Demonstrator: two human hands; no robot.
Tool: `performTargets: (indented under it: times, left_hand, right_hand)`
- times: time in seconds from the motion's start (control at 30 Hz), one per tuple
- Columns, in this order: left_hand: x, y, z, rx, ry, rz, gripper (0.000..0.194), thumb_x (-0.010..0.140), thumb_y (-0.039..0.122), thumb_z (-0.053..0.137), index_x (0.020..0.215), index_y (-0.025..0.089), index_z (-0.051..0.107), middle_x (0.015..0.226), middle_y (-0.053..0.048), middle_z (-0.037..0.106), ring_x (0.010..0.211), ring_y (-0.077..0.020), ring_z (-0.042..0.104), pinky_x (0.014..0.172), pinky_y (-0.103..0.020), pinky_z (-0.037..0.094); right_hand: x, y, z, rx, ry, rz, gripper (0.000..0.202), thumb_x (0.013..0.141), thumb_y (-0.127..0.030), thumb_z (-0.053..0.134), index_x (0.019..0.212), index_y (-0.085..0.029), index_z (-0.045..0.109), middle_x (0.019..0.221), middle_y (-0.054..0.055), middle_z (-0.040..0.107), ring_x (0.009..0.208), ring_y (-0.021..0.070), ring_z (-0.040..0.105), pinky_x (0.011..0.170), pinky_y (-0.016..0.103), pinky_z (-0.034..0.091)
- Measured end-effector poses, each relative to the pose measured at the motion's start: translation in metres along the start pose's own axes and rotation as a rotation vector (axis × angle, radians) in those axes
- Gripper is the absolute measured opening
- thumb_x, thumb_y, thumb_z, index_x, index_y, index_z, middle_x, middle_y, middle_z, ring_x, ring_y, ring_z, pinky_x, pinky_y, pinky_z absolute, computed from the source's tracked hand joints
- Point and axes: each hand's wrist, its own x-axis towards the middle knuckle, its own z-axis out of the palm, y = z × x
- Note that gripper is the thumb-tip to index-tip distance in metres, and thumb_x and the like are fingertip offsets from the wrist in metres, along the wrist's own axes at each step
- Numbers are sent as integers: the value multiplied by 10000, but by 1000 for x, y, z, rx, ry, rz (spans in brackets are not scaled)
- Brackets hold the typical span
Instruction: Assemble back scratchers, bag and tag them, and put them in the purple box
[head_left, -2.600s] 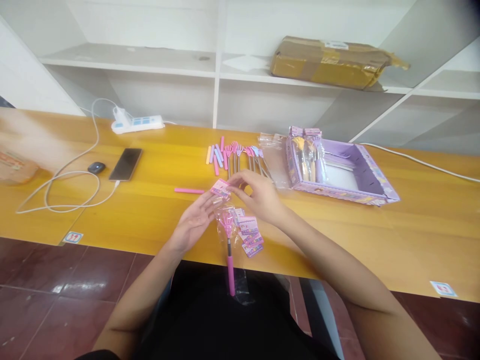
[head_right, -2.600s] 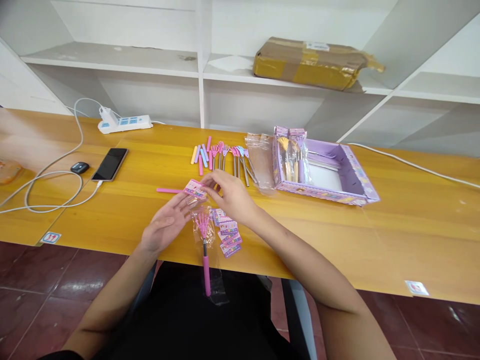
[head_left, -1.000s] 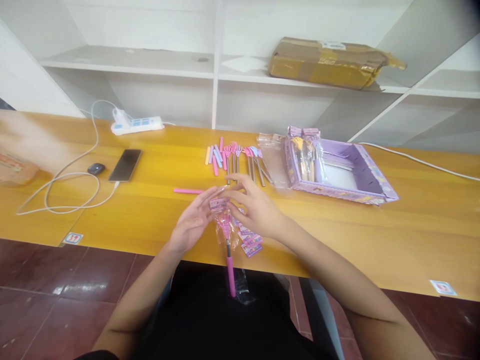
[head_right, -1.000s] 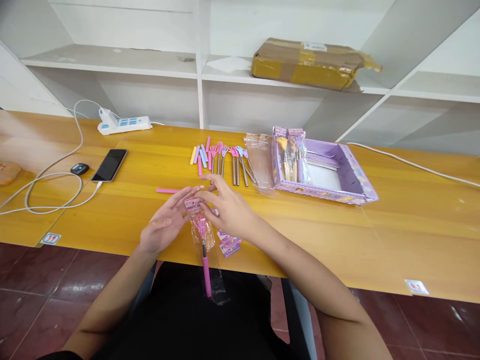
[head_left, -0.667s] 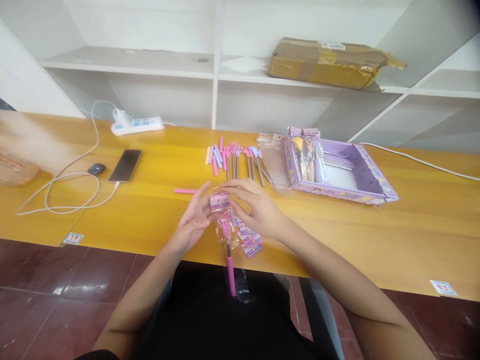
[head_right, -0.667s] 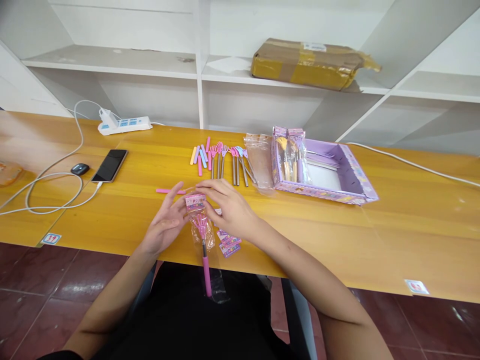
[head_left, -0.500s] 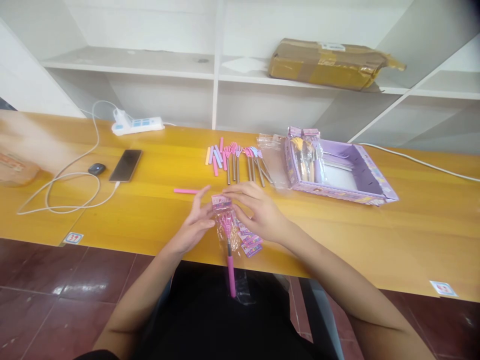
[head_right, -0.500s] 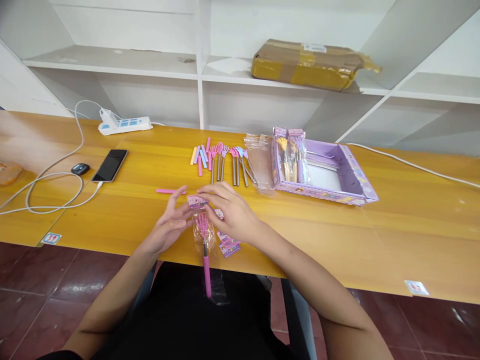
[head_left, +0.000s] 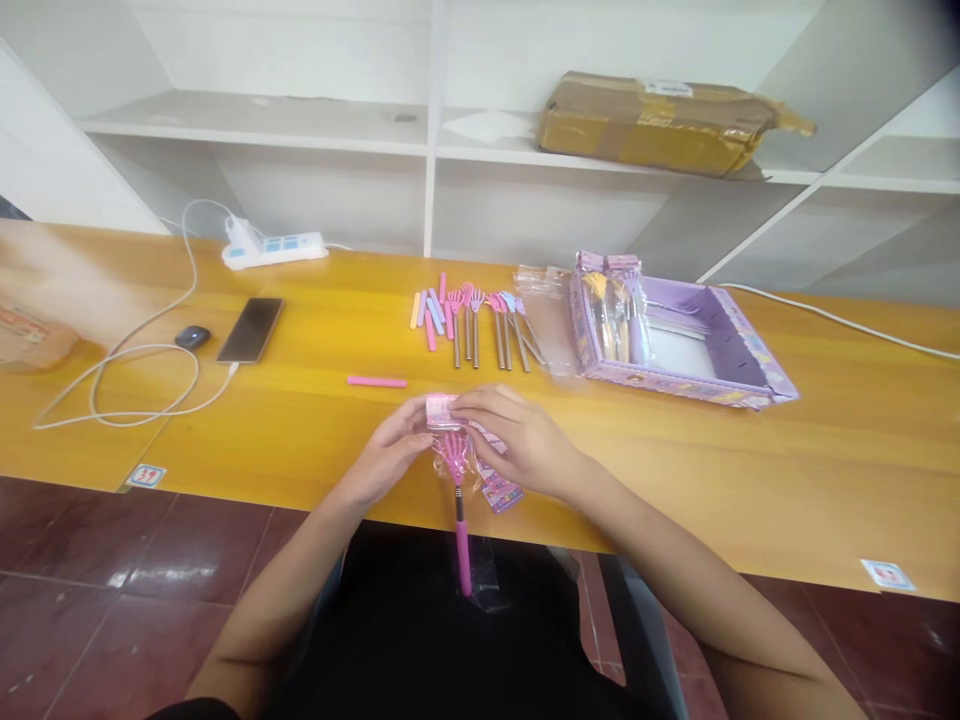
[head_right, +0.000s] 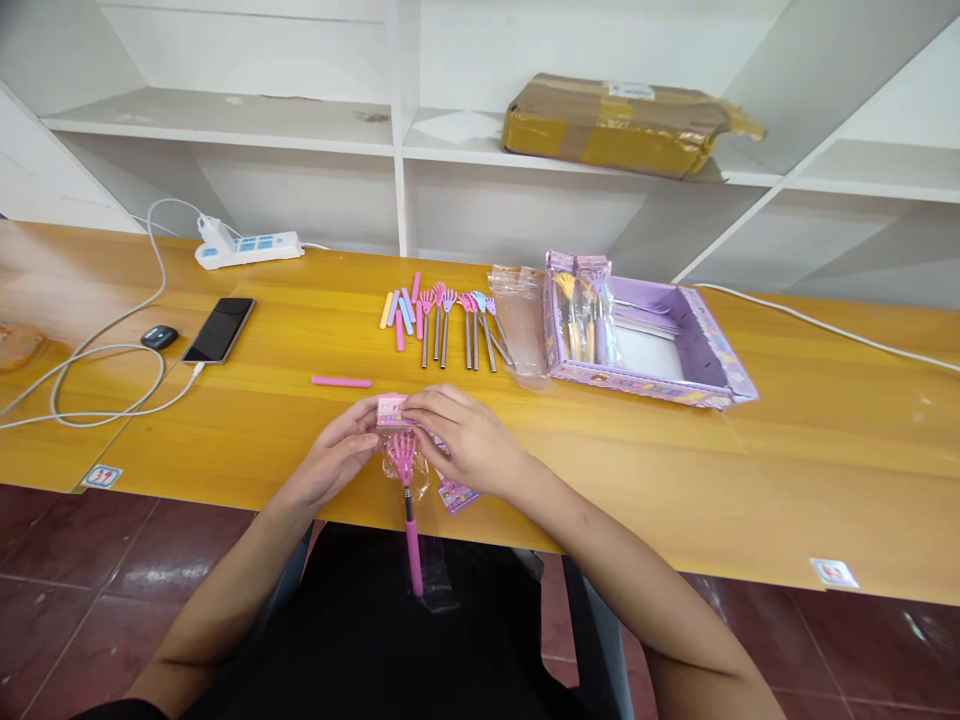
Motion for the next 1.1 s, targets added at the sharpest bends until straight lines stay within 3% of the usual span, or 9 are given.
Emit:
performTargets:
  times: [0.3, 0.53, 0.7, 1.0, 1.1]
  left_hand:
    - [0, -7, -3, 81, 191, -57, 333, 998, 408, 740, 1273, 220, 752, 1302, -93, 761, 1161, -246, 712, 1018, -361, 522]
    - [0, -4, -1, 174, 206, -46, 338, 1017, 470, 700, 1241, 222, 752, 1233, -82, 784, 1112, -236, 736, 981, -339, 545]
    - [0, -5, -2, 187, 227, -29, 335, 1006, 479, 714, 1203, 209, 740, 1132, -71, 802, 999, -220, 754, 917, -334, 567]
    - [1, -9, -4, 252, 250, -15, 350, 1006, 464, 707, 1244, 211, 757, 1213, -87, 794, 1055, -246, 748, 953, -355, 558]
    - [1, -8, -5, 281, 251, -26, 374, 1024, 457, 686, 1309, 223, 741, 1270, -92, 784, 1086, -248, 750, 968, -355, 551]
  right_hand:
    - [-6, 0, 4, 0, -28, -54, 325, 1003, -97, 573, 1285, -233, 663, 1271, 98, 757, 1195, 256, 704, 994, 479, 628]
    - [-6, -2, 11, -15, -66, -127, 341, 988, -94, 586, 1302, -212, 647, 1408, 115, 727, 1345, 253, 668, 1121, 495, 601]
    - [-8, -3, 13, -32, -88, -114, 371, 979, -102, 587, 1324, -218, 655, 1413, 121, 726, 1386, 262, 645, 1112, 503, 601]
    - [-13, -1, -1, -179, -100, -132, 304, 976, -94, 565, 1232, -212, 681, 1224, 102, 788, 1148, 283, 709, 928, 468, 617]
    - [-18, -14, -10, -226, -112, -1, 158, 998, -121, 563, 1079, -201, 672, 992, 99, 769, 942, 273, 699, 795, 432, 584]
